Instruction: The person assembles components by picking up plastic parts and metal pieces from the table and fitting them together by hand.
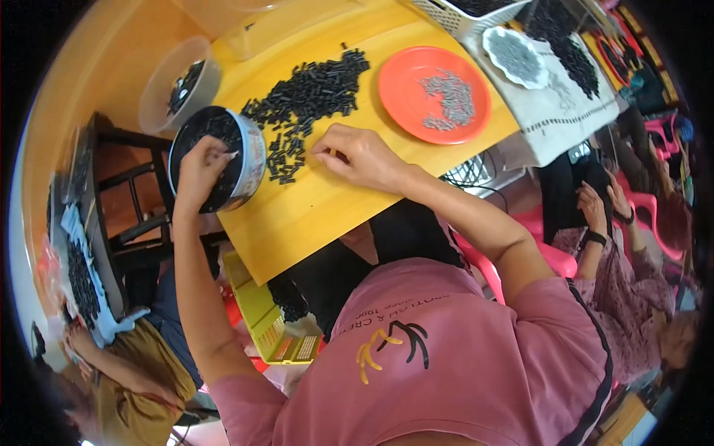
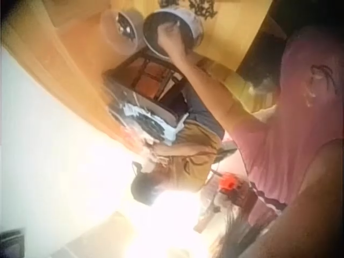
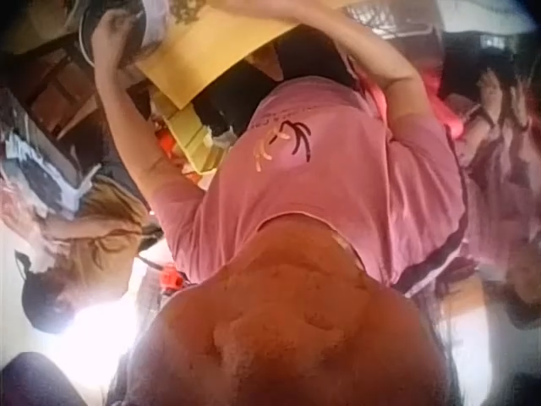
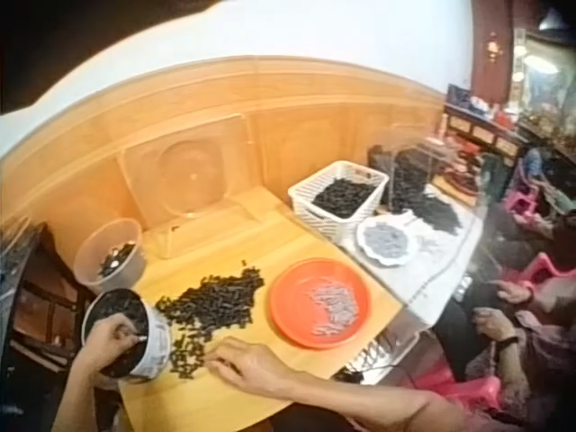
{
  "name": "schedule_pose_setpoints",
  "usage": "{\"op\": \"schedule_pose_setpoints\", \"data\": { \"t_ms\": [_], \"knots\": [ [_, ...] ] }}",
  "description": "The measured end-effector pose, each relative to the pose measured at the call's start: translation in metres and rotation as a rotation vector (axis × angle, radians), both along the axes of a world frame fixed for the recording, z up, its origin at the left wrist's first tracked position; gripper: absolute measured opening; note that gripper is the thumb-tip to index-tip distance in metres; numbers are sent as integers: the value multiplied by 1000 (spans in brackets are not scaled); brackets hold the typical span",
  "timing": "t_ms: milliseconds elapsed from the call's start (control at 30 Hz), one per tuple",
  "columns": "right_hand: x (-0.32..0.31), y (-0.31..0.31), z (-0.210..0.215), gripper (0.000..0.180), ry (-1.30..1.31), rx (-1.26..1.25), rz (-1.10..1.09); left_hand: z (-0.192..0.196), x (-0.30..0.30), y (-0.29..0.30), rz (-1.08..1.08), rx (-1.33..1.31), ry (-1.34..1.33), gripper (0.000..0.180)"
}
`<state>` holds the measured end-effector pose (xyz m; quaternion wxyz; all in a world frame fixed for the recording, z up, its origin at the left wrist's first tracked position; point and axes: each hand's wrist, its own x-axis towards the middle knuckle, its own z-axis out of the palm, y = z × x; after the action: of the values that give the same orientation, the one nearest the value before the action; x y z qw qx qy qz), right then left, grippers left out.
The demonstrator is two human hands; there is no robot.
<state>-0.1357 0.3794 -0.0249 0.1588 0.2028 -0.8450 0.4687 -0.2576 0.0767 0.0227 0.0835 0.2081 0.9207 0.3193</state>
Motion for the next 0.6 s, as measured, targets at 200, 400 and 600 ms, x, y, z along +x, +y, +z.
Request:
{"op": "schedule_pose_setpoints", "data": {
  "t_ms": [200, 400, 600],
  "knots": [
    [0, 94, 33, 19, -122, 223, -287, 24, 24, -7, 238, 329, -172, 9],
    [2, 168, 40, 16, -280, 622, -384, 17, 39, -25, 218, 429, -200, 10],
    [1, 169, 28, 13, -144, 806, -293, 37, 68, 6, 209, 672, -211, 26]
  ]
}}
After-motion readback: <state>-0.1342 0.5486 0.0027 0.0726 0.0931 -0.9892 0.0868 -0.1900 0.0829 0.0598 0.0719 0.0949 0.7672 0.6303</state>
